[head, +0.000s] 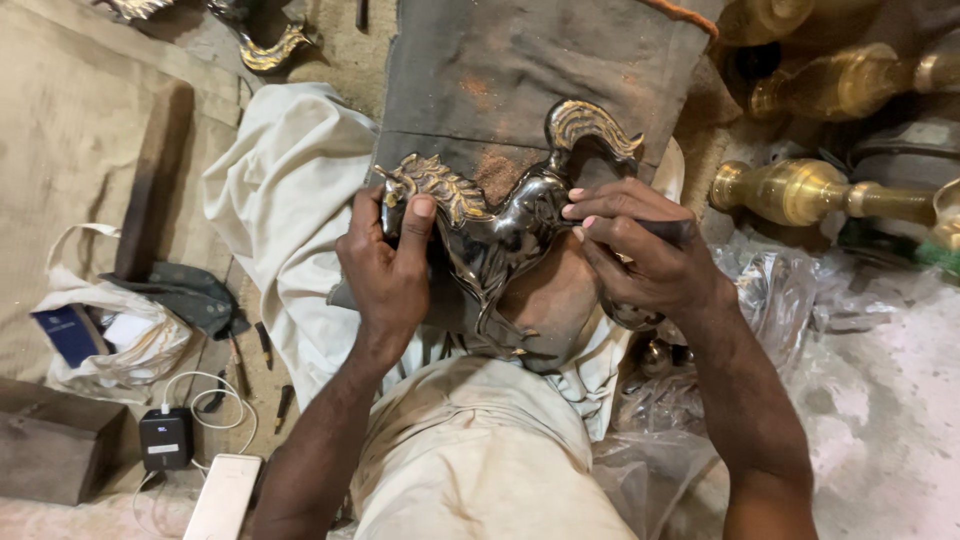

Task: The person sits on the floor holding a brass horse figurine against a padded sandbag and works its surface with a small punch tool, tapping the tool with a wooden mallet to press and refine details into the metal. They reposition and turn the figurine repeatedly to reach different areas, including the mane and legs.

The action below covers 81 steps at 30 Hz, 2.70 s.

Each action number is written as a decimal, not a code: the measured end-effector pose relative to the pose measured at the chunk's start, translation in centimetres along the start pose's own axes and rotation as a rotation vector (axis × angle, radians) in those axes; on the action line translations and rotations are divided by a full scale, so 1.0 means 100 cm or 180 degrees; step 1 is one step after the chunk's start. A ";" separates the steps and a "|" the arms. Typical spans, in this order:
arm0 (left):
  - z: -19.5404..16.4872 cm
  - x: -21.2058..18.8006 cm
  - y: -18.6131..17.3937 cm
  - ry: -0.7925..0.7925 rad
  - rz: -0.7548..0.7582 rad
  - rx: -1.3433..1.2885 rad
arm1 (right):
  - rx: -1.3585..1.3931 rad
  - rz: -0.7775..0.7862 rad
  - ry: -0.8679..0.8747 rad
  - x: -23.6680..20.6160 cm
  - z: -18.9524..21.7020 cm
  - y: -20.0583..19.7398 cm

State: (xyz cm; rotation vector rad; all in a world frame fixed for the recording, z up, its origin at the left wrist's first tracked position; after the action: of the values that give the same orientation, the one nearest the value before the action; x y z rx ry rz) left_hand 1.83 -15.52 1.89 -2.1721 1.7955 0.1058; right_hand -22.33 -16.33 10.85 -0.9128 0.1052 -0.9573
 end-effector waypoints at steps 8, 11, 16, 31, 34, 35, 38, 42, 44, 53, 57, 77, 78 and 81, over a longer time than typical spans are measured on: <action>0.031 0.030 0.004 -0.1446 0.0827 -0.1299 | 0.1420 -0.0970 0.1942 -0.055 -0.015 -0.005; 0.026 0.042 0.011 -0.1385 0.1067 -0.1445 | 0.1513 -0.0383 0.2586 -0.071 -0.018 0.004; 0.016 0.045 0.009 -0.1246 0.1245 -0.1049 | 0.1621 -0.0394 0.2790 -0.052 -0.028 -0.003; 0.027 -0.094 0.029 -0.1168 0.1725 0.0115 | -0.0378 -0.0622 0.1336 -0.040 -0.005 -0.074; 0.014 -0.087 0.028 -0.0627 0.1601 0.1424 | -0.0480 -0.1060 0.2142 -0.156 -0.020 -0.075; 0.012 -0.085 0.028 -0.0466 0.1547 0.1929 | -0.0351 -0.1236 0.2444 -0.197 -0.025 -0.064; -0.004 -0.089 0.044 0.0299 0.1871 0.2140 | -0.0657 -0.0605 0.3160 -0.294 -0.027 -0.002; -0.004 -0.101 0.058 0.0554 0.2145 0.2859 | 0.0022 0.0384 0.4995 -0.397 0.008 0.117; -0.012 -0.104 0.062 0.0787 0.2234 0.2719 | -0.0320 0.0203 0.5022 -0.400 0.018 0.141; -0.027 -0.065 0.026 0.0481 0.1923 0.2511 | -0.1197 -0.0932 0.4751 -0.377 0.054 0.148; -0.081 -0.043 0.034 0.2509 0.1480 0.2973 | -0.1173 -0.0908 0.4817 -0.374 0.078 0.160; -0.047 -0.035 0.062 0.2169 0.1686 0.2700 | 0.2260 -0.4524 0.3368 -0.372 0.071 0.088; -0.044 -0.039 0.060 0.2146 0.1615 0.2613 | 0.2378 -0.4360 0.3061 -0.347 0.065 0.064; -0.038 -0.046 0.051 0.1935 0.1535 0.2325 | 0.1587 -0.3199 0.2728 -0.260 0.066 0.003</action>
State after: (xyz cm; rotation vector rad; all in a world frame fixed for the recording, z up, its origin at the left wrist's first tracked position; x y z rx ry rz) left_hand -4.65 -13.06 5.62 -1.2927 2.1538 -1.0290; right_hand -34.76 7.15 6.98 0.0257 0.1224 -2.1543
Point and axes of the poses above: each hand's wrist, its own x-axis towards the middle knuckle, its own y-axis out of the palm, z = x × y, the point moved 8 cm from there along x, towards the middle knuckle, and after that the axes turned 6 degrees about -y, right-handed, at the moved point
